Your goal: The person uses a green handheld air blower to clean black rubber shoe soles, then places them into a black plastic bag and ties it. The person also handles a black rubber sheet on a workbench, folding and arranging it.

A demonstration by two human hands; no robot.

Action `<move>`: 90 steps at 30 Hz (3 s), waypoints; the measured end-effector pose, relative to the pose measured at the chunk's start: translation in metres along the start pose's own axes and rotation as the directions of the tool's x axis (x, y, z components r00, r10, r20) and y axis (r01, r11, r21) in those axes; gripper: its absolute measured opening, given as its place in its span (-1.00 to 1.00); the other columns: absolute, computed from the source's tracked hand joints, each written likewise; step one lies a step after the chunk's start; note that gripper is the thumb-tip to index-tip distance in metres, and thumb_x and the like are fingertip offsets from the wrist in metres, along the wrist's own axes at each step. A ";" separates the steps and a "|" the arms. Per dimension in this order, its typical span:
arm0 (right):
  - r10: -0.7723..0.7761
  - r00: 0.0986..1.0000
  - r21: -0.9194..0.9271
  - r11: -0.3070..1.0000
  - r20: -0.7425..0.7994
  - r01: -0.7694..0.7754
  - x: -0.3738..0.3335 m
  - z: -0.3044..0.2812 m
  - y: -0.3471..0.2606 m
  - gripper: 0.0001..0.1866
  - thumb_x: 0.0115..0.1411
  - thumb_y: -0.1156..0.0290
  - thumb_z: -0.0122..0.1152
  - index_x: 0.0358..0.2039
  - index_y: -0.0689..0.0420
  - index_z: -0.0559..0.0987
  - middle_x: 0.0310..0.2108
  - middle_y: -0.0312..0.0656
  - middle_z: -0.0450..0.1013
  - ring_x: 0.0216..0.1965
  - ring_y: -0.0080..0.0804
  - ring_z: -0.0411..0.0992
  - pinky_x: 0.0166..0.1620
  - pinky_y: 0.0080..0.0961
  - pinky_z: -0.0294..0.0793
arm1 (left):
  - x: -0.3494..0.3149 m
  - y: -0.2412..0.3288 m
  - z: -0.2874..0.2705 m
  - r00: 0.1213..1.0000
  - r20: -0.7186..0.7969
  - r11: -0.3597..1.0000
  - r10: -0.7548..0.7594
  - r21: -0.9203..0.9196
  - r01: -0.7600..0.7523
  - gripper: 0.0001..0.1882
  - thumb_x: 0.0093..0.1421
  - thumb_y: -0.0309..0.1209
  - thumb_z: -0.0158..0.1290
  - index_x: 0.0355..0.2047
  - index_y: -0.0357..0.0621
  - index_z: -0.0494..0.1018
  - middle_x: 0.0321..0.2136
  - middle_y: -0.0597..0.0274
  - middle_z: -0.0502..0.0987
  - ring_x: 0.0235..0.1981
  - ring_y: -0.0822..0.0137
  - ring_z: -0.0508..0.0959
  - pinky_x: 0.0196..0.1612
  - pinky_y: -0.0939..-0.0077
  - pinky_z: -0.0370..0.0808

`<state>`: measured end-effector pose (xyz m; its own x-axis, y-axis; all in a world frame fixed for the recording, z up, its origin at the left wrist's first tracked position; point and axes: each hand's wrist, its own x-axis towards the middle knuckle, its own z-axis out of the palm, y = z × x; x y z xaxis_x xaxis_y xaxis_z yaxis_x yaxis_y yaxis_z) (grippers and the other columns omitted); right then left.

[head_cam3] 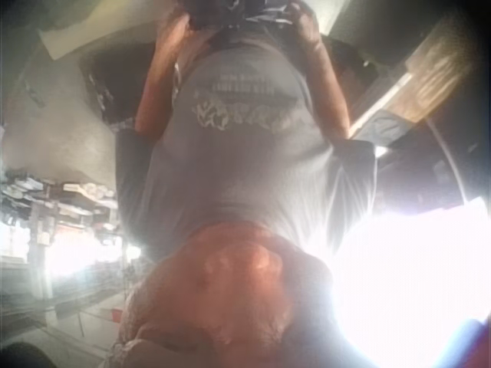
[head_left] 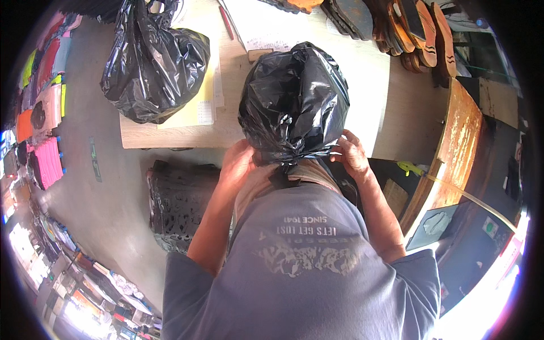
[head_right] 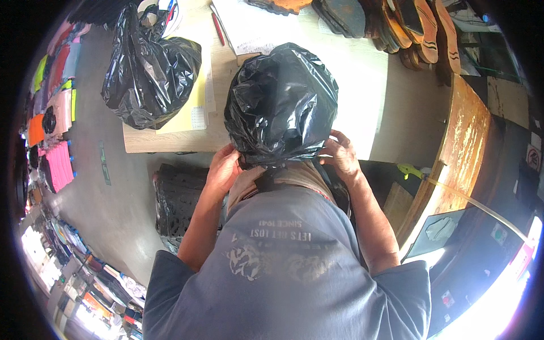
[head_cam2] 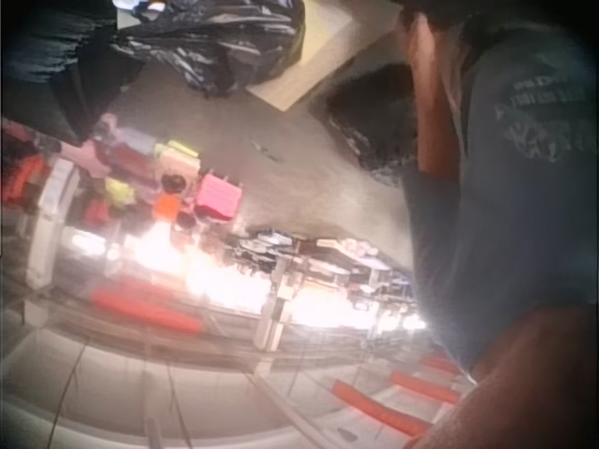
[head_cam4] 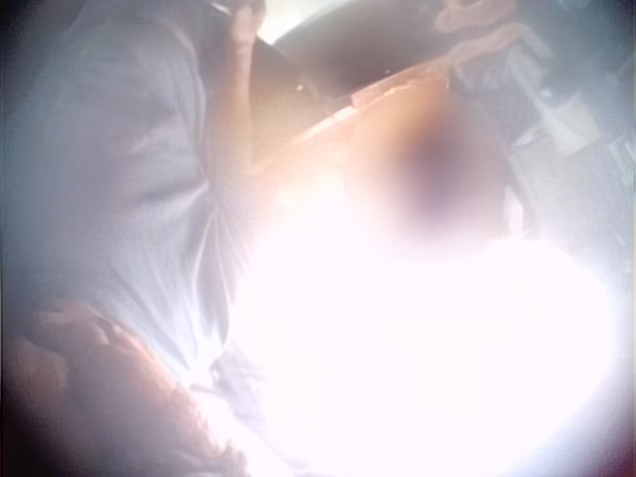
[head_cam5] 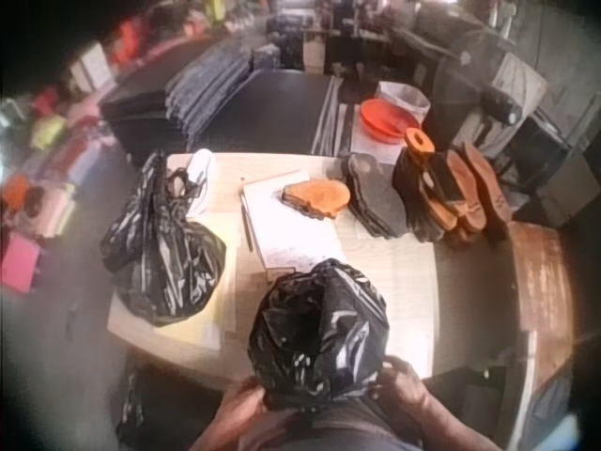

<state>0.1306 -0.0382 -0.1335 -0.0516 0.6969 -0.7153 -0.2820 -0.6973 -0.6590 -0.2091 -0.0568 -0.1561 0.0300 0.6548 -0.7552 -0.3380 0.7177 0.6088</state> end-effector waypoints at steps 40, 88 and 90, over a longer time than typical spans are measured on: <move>-0.475 0.871 -0.717 0.565 0.122 0.408 -0.027 0.054 0.008 -0.76 0.38 0.34 0.27 -0.40 0.19 0.55 -0.58 -0.11 0.50 -0.56 -0.14 0.52 -0.44 -0.28 0.47 | -0.003 0.054 -0.009 0.801 0.289 0.456 0.524 0.699 -0.551 -0.74 0.32 -0.35 0.23 -0.41 -0.24 0.46 -0.53 0.01 0.47 -0.54 0.03 0.49 -0.43 0.23 0.43; -0.588 0.743 -0.498 0.772 -0.321 0.396 0.156 -0.024 -0.014 -0.64 0.38 0.17 0.31 -0.20 0.29 0.67 -0.43 -0.29 0.52 -0.36 -0.55 0.38 -0.23 -0.55 0.40 | 0.185 0.083 0.010 0.654 0.195 0.322 0.731 0.746 -0.583 -0.81 0.40 -0.30 0.11 -0.17 -0.18 0.53 -0.27 -0.10 0.65 -0.20 -0.19 0.63 -0.13 0.05 0.54; -0.659 0.695 -0.642 0.672 -0.289 0.370 0.152 -0.022 -0.018 -0.51 0.43 0.03 0.20 -0.16 0.32 0.67 -0.47 -0.22 0.48 -0.42 -0.44 0.39 -0.26 -0.44 0.43 | 0.177 0.084 0.010 0.567 0.272 0.131 0.778 0.812 -0.569 -0.81 0.41 -0.30 0.09 -0.15 -0.17 0.52 -0.27 -0.08 0.66 -0.21 -0.17 0.64 -0.13 0.07 0.54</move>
<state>0.1490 0.0761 -0.2355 0.4270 0.8948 -0.1302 0.4062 -0.3184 -0.8565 -0.2229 0.1217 -0.2360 0.0096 0.9937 0.1114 0.7027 -0.0860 0.7063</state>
